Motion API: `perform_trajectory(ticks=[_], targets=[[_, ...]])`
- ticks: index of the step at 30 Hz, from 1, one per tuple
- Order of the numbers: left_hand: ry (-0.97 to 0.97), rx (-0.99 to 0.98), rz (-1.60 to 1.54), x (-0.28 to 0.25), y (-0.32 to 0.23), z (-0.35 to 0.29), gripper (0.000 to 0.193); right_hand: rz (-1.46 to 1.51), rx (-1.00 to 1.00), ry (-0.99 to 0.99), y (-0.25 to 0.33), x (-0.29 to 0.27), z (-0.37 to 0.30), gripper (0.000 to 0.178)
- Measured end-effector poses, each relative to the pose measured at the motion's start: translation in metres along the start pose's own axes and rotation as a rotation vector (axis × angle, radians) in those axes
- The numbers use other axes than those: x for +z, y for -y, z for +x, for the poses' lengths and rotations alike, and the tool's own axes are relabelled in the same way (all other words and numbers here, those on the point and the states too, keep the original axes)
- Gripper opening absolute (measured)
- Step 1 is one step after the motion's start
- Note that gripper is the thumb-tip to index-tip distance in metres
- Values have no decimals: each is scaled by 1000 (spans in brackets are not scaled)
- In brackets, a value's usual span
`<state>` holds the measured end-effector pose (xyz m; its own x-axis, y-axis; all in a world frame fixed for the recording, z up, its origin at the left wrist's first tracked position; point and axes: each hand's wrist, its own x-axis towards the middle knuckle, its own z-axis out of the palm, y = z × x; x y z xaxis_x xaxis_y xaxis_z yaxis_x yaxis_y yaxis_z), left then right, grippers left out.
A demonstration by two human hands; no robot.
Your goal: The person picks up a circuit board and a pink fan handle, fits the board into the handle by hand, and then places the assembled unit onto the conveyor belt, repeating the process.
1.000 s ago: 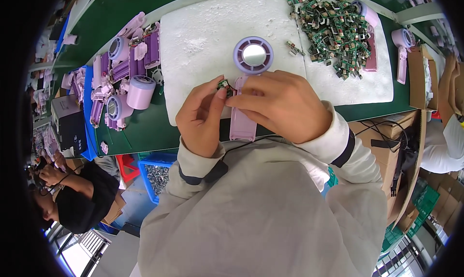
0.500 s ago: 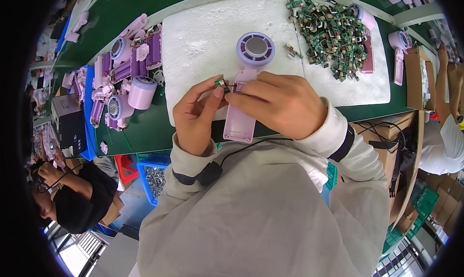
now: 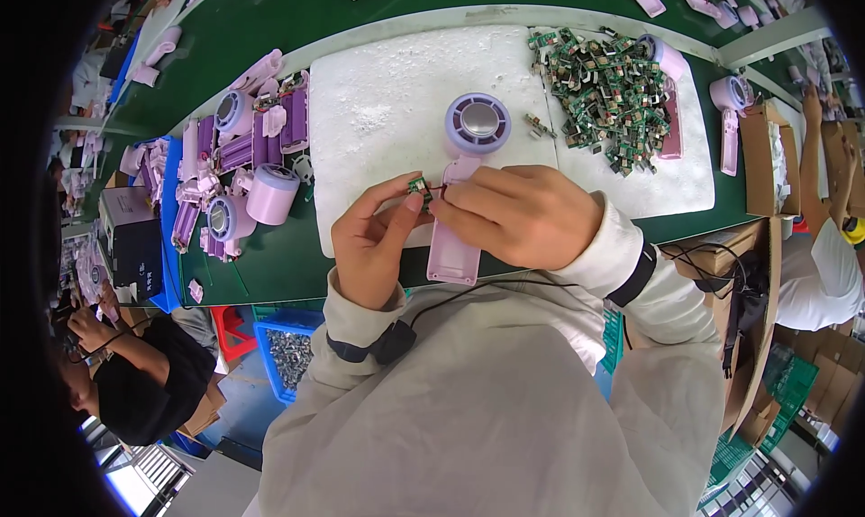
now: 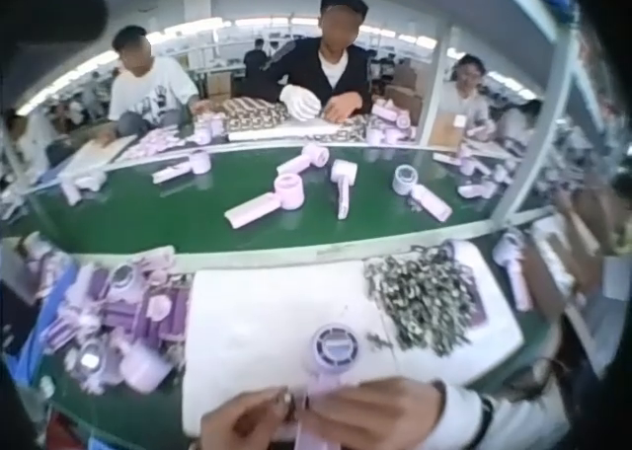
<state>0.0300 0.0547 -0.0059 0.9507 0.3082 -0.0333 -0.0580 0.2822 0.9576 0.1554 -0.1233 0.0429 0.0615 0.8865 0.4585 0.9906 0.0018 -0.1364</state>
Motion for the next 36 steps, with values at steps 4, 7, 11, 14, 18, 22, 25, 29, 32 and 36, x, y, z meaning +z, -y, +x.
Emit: perform_trajectory(ticks=[4,7,11,14,18,22,25,29,32,36], targets=[[11,6,9,1,-1,-1,26,-50,-63,39,-1,-8,2,34],[16,25,60,1,1,0,26,31,11,26,-3,-8,3,30],[15,37,56,0,1,0,26,264,306,-14,3,-3,3,22],[17,30,60,1,0,1,26,347,546,5,12,1,7,18],[22,26,55,0,1,0,26,210,468,-65,15,6,10,15],[22,21,53,1,0,-1,27,191,453,-112,14,9,9,14],[25,25,62,1,2,-1,27,251,497,-144,15,10,9,15],[35,46,96,0,4,-3,28,376,605,-148,16,9,9,16],[46,57,133,0,3,-3,28,352,604,-131,16,10,10,17],[47,56,127,0,3,-3,28,268,509,-71,14,2,16,19]])
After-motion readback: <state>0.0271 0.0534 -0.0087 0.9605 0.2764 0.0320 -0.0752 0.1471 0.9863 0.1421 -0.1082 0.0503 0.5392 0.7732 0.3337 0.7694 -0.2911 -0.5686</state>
